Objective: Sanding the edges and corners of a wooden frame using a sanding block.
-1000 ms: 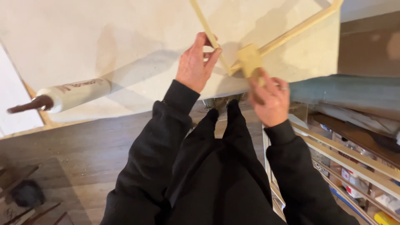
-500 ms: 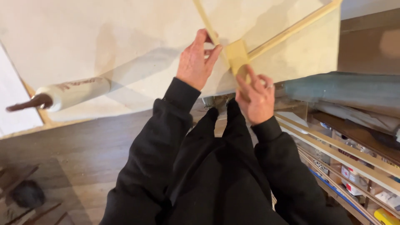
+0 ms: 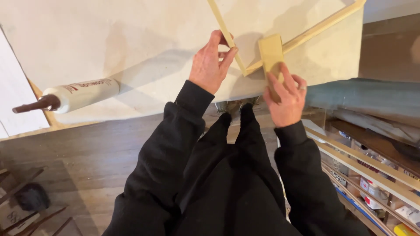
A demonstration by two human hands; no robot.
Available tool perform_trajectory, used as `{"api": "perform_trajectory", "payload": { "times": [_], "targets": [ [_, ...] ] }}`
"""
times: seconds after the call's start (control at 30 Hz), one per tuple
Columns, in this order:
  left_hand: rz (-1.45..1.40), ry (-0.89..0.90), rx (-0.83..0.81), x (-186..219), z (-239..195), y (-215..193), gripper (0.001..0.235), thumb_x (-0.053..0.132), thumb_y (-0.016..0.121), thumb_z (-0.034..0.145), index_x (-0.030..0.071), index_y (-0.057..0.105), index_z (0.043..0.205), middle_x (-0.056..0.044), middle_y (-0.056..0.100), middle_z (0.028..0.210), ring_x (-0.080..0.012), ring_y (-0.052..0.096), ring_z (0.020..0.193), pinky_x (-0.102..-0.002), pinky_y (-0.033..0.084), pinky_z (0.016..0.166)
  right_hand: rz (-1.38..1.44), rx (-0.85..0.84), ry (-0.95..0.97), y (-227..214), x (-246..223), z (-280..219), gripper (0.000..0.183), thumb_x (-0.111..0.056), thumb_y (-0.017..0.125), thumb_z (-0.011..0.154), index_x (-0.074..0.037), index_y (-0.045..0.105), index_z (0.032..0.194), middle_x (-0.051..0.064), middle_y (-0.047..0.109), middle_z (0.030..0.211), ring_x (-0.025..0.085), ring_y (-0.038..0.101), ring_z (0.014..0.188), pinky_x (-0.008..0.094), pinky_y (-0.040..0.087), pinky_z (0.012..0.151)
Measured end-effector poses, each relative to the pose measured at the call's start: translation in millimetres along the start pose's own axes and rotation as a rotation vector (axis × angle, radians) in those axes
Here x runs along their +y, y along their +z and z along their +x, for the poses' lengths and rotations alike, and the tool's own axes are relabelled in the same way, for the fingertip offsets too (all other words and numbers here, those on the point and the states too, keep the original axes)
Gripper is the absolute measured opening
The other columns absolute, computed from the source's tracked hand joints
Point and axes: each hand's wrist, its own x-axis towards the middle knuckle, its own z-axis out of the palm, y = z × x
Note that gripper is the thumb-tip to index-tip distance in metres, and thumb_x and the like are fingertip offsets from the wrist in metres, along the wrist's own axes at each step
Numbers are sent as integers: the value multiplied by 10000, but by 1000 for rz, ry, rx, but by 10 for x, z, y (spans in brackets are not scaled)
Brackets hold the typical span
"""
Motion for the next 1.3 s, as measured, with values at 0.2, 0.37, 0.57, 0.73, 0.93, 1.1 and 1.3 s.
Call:
{"api": "perform_trajectory", "payload": {
  "times": [0.2, 0.37, 0.57, 0.73, 0.93, 1.1, 1.3],
  "targets": [
    [-20, -2, 19, 75, 48, 32, 275, 173, 676, 1027, 45, 510, 1205, -109, 745, 1072, -263, 813, 927, -340, 661, 710, 144, 10, 1, 11, 75, -59, 466, -157, 836, 810, -125, 758, 1269, 111, 612, 1486, 352, 547, 1197, 437, 464, 1050],
    [-27, 12, 26, 17, -22, 23, 277, 176, 678, 1041, 55, 506, 1221, -100, 743, 1087, -249, 808, 933, -327, 668, 732, 58, 33, 122, 7, 35, 40, 476, -109, 813, 872, -137, 746, 1342, 123, 590, 1522, 298, 593, 1234, 442, 440, 1118],
    [-15, -38, 33, 134, -16, -14, 278, 173, 686, 1023, 59, 521, 1214, -96, 747, 1074, -246, 814, 905, -336, 654, 698, 10, -55, -53, -103, 210, -5, 504, -79, 799, 802, -144, 753, 1299, 118, 617, 1504, 271, 606, 1174, 411, 441, 1051],
    [-54, 16, 19, 62, -7, 39, 250, 160, 670, 1050, 53, 509, 1208, -106, 746, 1088, -246, 814, 945, -333, 678, 768, 79, 40, 63, -5, 76, 23, 455, -106, 823, 838, -147, 752, 1285, 113, 616, 1509, 276, 569, 1201, 404, 455, 1074],
    [-23, -46, 8, 65, -7, 2, 241, 137, 655, 1036, 34, 502, 1191, -123, 742, 1086, -243, 804, 940, -343, 673, 774, 42, -4, 22, -176, 455, 42, 429, -93, 812, 850, -173, 751, 1266, 103, 639, 1503, 232, 604, 1191, 420, 471, 1078],
    [-57, -35, -11, 209, 5, 5, 222, 109, 654, 1043, 32, 512, 1196, -105, 737, 1103, -239, 795, 973, -339, 664, 793, 189, -122, 239, -203, 190, 189, 593, -63, 750, 849, -182, 710, 1429, 109, 641, 1508, 268, 634, 1026, 438, 488, 951],
    [-76, -142, 8, 447, -90, -118, 231, 89, 649, 1029, 33, 517, 1209, -104, 722, 1133, -241, 790, 1015, -335, 662, 810, 38, 5, 63, -778, 726, -7, 467, -88, 801, 828, -146, 731, 1287, 117, 652, 1482, 346, 605, 1230, 462, 462, 1112]
  ]
}}
